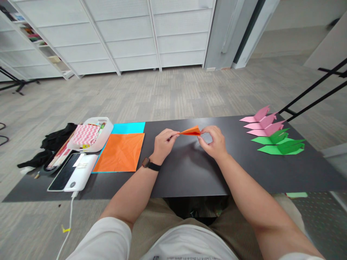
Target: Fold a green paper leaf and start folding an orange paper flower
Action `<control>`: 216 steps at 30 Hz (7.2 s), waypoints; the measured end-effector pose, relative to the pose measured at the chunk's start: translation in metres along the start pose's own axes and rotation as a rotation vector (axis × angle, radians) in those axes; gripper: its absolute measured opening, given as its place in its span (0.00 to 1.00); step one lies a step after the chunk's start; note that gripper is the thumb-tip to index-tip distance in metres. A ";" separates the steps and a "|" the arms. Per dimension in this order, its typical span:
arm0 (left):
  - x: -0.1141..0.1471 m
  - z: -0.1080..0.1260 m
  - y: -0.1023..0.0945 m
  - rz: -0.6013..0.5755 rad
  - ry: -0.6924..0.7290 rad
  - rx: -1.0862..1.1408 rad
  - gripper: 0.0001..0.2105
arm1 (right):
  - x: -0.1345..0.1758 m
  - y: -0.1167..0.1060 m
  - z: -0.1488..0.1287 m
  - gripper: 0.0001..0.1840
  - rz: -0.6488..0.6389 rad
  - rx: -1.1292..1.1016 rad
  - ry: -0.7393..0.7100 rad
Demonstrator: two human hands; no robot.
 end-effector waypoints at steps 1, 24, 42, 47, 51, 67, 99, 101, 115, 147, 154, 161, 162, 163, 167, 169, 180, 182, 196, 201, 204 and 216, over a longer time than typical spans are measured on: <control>0.000 0.000 0.000 -0.002 0.001 0.005 0.11 | 0.000 0.001 0.000 0.03 -0.004 -0.002 -0.012; 0.002 -0.031 0.025 -0.149 -0.496 0.531 0.21 | 0.001 0.012 0.009 0.06 -0.092 -0.034 -0.054; 0.008 -0.042 0.036 -0.232 -0.727 0.891 0.25 | 0.005 0.013 -0.008 0.08 -0.114 0.043 -0.245; 0.009 -0.042 0.038 -0.257 -0.744 0.894 0.26 | 0.008 0.015 -0.008 0.07 -0.123 0.025 -0.262; 0.009 -0.043 0.038 -0.259 -0.725 0.851 0.24 | 0.008 0.017 -0.004 0.06 -0.172 0.017 -0.214; 0.008 -0.045 0.032 -0.128 -0.844 1.211 0.21 | 0.003 0.000 -0.010 0.14 -0.030 0.128 -0.196; 0.028 -0.036 0.045 -0.670 -0.908 0.949 0.21 | 0.013 0.032 0.026 0.21 -0.379 -0.417 0.314; 0.029 -0.036 0.046 -0.681 -0.908 0.940 0.21 | 0.010 0.029 0.022 0.14 -0.379 -0.346 0.250; 0.016 -0.037 0.038 -0.420 -0.828 0.961 0.21 | 0.012 0.023 0.035 0.18 -0.266 -0.349 0.357; 0.014 -0.028 0.039 -0.386 -0.557 0.571 0.21 | 0.032 0.056 0.054 0.28 -0.529 -0.580 0.637; 0.013 -0.031 0.036 -0.323 -0.462 0.357 0.17 | 0.021 0.044 0.034 0.19 -0.444 -0.150 0.280; 0.013 -0.022 0.043 -0.367 -0.394 0.328 0.11 | 0.024 0.052 0.026 0.12 -0.509 0.140 0.090; 0.012 -0.021 0.043 -0.372 -0.372 0.317 0.11 | 0.026 0.054 0.027 0.12 -0.526 0.161 0.082; 0.011 -0.021 0.042 -0.374 -0.348 0.296 0.10 | 0.027 0.056 0.028 0.13 -0.542 0.177 0.075; 0.008 -0.021 0.040 -0.390 -0.236 0.173 0.08 | 0.031 0.061 0.031 0.14 -0.573 0.206 0.067; 0.009 -0.021 0.040 -0.411 -0.177 0.107 0.11 | 0.032 0.062 0.032 0.15 -0.579 0.205 0.068; 0.014 -0.021 0.044 -0.464 -0.076 -0.014 0.17 | 0.036 0.063 0.034 0.18 -0.613 0.243 0.103; 0.014 -0.020 0.046 -0.518 -0.047 -0.150 0.19 | 0.036 0.064 0.035 0.19 -0.634 0.256 0.116; 0.016 -0.020 0.041 -0.702 0.058 -0.489 0.20 | 0.036 0.062 0.036 0.19 -0.671 0.319 0.176; 0.016 -0.019 0.029 -0.768 0.057 -0.470 0.19 | 0.036 0.061 0.034 0.19 -0.663 0.310 0.185; 0.016 -0.019 0.021 -0.801 0.040 -0.476 0.19 | 0.036 0.060 0.033 0.19 -0.661 0.307 0.192; 0.022 -0.014 -0.003 -0.872 0.023 -0.503 0.15 | 0.035 0.061 0.033 0.19 -0.687 0.320 0.201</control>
Point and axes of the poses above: each hand's wrist, its own x-axis away from the middle knuckle, its own y-axis out of the palm, z = x × y, the point moved 6 cm from there along -x, towards the middle knuckle
